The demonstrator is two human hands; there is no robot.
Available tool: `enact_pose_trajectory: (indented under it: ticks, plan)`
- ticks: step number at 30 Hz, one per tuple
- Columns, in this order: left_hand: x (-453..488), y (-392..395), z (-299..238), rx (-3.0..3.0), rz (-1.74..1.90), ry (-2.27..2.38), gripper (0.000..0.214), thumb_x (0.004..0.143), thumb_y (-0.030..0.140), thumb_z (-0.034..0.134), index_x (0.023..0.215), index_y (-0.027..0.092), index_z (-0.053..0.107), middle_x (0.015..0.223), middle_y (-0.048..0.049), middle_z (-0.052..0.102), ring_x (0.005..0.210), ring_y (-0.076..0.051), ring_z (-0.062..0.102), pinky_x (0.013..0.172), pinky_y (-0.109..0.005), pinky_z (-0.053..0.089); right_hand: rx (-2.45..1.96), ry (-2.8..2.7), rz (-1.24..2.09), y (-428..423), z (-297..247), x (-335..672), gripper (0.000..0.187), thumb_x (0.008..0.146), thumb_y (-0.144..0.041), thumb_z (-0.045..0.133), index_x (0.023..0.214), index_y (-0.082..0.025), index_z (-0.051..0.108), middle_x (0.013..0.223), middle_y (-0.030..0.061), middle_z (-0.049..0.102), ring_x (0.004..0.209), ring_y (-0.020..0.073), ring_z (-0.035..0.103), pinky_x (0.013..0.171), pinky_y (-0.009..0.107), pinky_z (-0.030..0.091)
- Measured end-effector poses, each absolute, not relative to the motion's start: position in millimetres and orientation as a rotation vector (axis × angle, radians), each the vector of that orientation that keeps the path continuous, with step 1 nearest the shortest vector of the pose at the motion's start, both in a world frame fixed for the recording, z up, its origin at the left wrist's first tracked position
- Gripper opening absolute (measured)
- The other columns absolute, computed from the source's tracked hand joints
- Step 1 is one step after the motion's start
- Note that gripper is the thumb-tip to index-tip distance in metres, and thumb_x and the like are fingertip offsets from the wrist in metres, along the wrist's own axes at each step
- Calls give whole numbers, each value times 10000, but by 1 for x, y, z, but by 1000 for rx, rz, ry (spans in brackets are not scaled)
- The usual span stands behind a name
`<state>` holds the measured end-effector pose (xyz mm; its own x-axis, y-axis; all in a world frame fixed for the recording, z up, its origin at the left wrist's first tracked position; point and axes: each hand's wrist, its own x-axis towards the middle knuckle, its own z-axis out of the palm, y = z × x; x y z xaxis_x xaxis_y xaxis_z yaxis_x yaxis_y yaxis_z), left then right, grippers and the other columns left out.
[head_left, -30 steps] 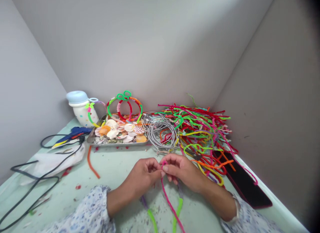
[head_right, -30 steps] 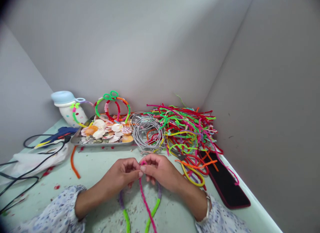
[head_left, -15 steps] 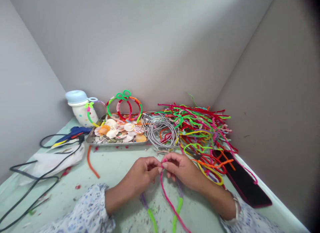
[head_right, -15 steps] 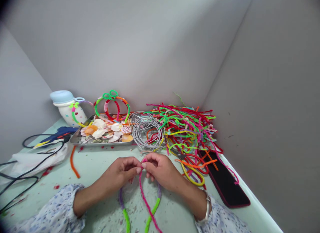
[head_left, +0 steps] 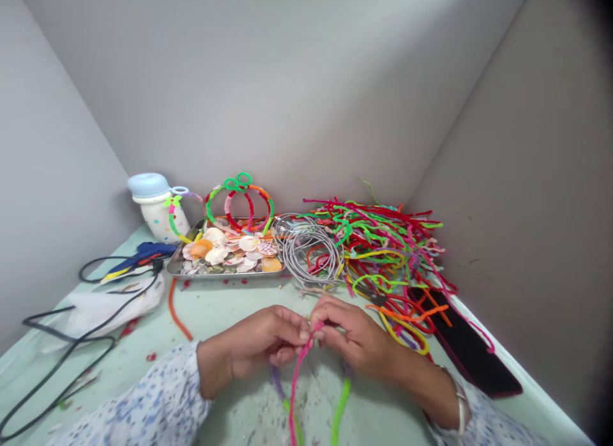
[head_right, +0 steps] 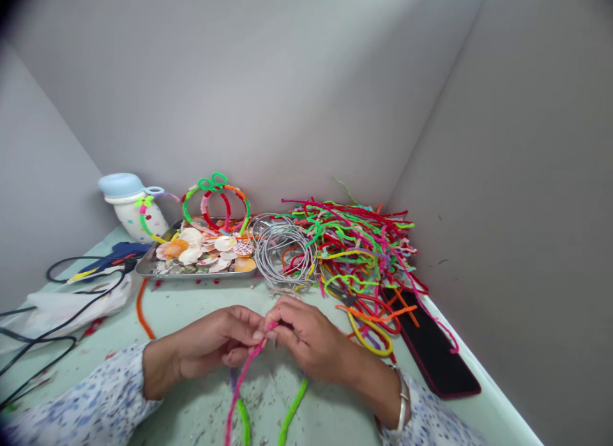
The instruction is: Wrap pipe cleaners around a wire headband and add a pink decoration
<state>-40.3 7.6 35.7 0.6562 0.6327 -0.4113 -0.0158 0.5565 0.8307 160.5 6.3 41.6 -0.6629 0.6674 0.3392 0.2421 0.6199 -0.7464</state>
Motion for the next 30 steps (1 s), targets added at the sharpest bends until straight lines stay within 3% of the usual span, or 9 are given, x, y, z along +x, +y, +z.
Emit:
enact_pose_trajectory:
  ticks: [7,11,15,20,25,30]
  plan:
    - [-39,4,42,841,500,691,127,686,215,668,730,121,595,570,54,425,413,-28,224,443,-237,83,-630,-2175,866,7,49,166,114,927,-271,535,982,-222,623,928,48,619,876,165,570,795,299,456]
    - [-34,6,46,1113,734,901,193,724,310,651,682,160,537,523,75,374,447,-60,247,456,-232,143,-963,-1783,1321,18,40,167,318,910,-485,505,1022,-193,559,761,13,593,589,116,543,527,231,440]
    - [-31,2,44,1458,814,1064,182,775,322,575,690,173,515,578,55,426,534,-99,350,517,-230,266,-1045,-1589,1599,19,37,162,463,876,-608,462,797,-161,547,658,3,552,506,99,521,404,190,361]
    - [-27,-7,44,1638,768,1186,145,822,273,503,713,177,512,603,43,456,570,-122,390,534,-236,297,-1131,-1704,1553,13,43,159,326,847,-478,589,746,-168,564,542,-27,551,421,68,419,405,190,311]
    - [-26,-9,44,1717,790,1240,148,835,266,496,725,178,543,589,40,469,561,-127,407,528,-229,300,-1199,-1742,1587,12,51,160,283,819,-439,625,783,-158,617,556,-13,587,417,67,437,403,187,326]
    - [-27,-11,38,1763,767,1235,136,835,240,488,738,178,559,601,39,477,571,-127,406,535,-229,295,-1282,-1835,1492,10,53,159,106,839,-260,566,809,-174,620,545,-31,578,432,77,450,434,191,341]
